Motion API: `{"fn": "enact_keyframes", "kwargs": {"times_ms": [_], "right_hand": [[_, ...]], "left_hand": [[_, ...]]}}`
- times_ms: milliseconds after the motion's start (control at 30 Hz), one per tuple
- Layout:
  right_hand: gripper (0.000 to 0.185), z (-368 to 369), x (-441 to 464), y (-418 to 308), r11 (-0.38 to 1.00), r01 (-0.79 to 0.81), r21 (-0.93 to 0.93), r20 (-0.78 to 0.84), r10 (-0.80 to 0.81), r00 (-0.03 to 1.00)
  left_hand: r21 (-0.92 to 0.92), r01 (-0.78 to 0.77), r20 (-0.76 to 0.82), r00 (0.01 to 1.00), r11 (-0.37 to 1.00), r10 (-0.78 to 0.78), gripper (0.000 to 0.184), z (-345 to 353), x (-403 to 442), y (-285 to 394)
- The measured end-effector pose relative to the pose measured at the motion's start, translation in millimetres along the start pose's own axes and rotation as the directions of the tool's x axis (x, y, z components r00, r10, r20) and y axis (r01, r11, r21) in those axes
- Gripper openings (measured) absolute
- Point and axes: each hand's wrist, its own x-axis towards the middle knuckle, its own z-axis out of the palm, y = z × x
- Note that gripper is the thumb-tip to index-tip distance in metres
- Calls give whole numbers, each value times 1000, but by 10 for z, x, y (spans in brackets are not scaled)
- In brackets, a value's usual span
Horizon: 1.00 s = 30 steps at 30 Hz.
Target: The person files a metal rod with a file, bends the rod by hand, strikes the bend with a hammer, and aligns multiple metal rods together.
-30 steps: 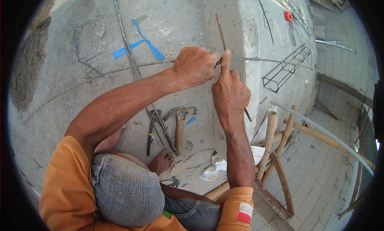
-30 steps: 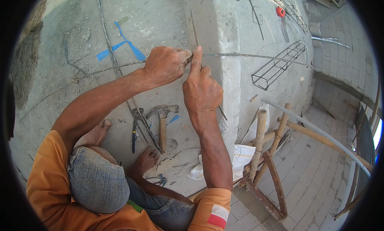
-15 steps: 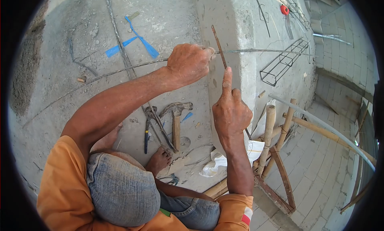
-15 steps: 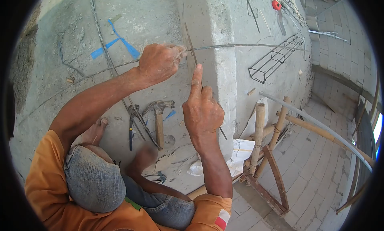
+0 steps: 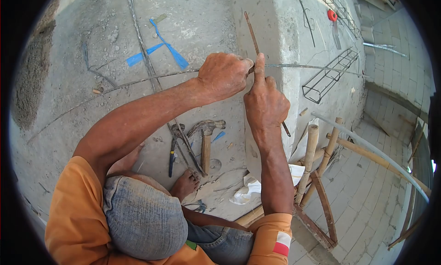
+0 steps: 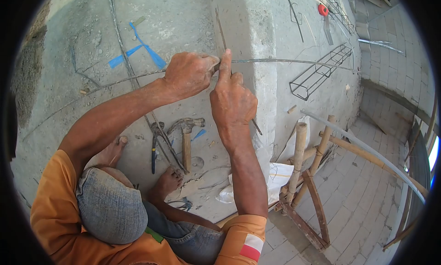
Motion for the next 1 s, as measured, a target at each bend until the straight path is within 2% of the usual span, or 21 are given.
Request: {"fn": "enact_keyframes", "kwargs": {"times_ms": [100, 167, 233, 300, 367, 467, 500, 600, 700, 767, 833, 900, 967, 1000], "right_hand": [[74, -150, -346, 92, 997, -61, -46, 125, 66, 990], [74, -133, -330, 104, 993, -92, -71, 196, 104, 975], [70, -28, 31, 74, 998, 62, -21, -14, -62, 998], [71, -18, -7, 43, 999, 38, 7, -14, -38, 999], [72, -67, -160, 92, 999, 33, 14, -7, -33, 999], [68, -220, -457, 145, 1000, -12, -24, 134, 16, 991], [68, -195, -349, 131, 999, -26, -31, 131, 30, 991], [74, 17, 78, 45, 999, 40, 17, -21, -40, 999], [67, -186, -175, 32, 1000, -20, 2, 115, 20, 993], [66, -220, -338, 90, 1000, -8, -26, 133, 11, 991], [66, -202, -341, 121, 998, -24, -59, 157, 33, 987], [71, -31, 53, 46, 999, 44, -23, -3, -44, 999], [71, -22, 15, 38, 999, 37, -3, -23, -37, 999], [67, -111, -183, 68, 1000, 11, -10, 42, -11, 999]], "left_hand": [[-37, 5, -7, 1000, 999, -6, 7, 10, 28, -16], [-60, 56, 49, 997, 997, -53, 8, 25, 0, 32], [-40, 28, 33, 999, 999, -27, 8, 1, 36, 34], [-2, 9, 25, 1000, 1000, -9, 8, -36, 18, -6], [-66, -15, -38, 999, 998, 13, 8, 11, 18, -17], [-93, 42, -6, 999, 995, -43, 8, 63, -7, 18], [-98, 29, -3, 1000, 995, -29, 8, 72, 7, 35], [-30, 10, -15, 1000, 1000, -11, 8, -30, 53, -14], [-19, 64, 41, 997, 998, -63, 7, -23, 60, 30], [-64, 23, -12, 1000, 998, -23, 7, 13, 17, 17], [-50, 32, 21, 999, 998, -31, 7, 24, -3, 39], [-11, 41, 33, 999, 999, -40, 8, -6, 36, 24], [-28, 16, 2, 1000, 999, -16, 8, -4, 30, 5], [-37, 24, -2, 1000, 999, -24, 8, 20, 20, 13]]}}
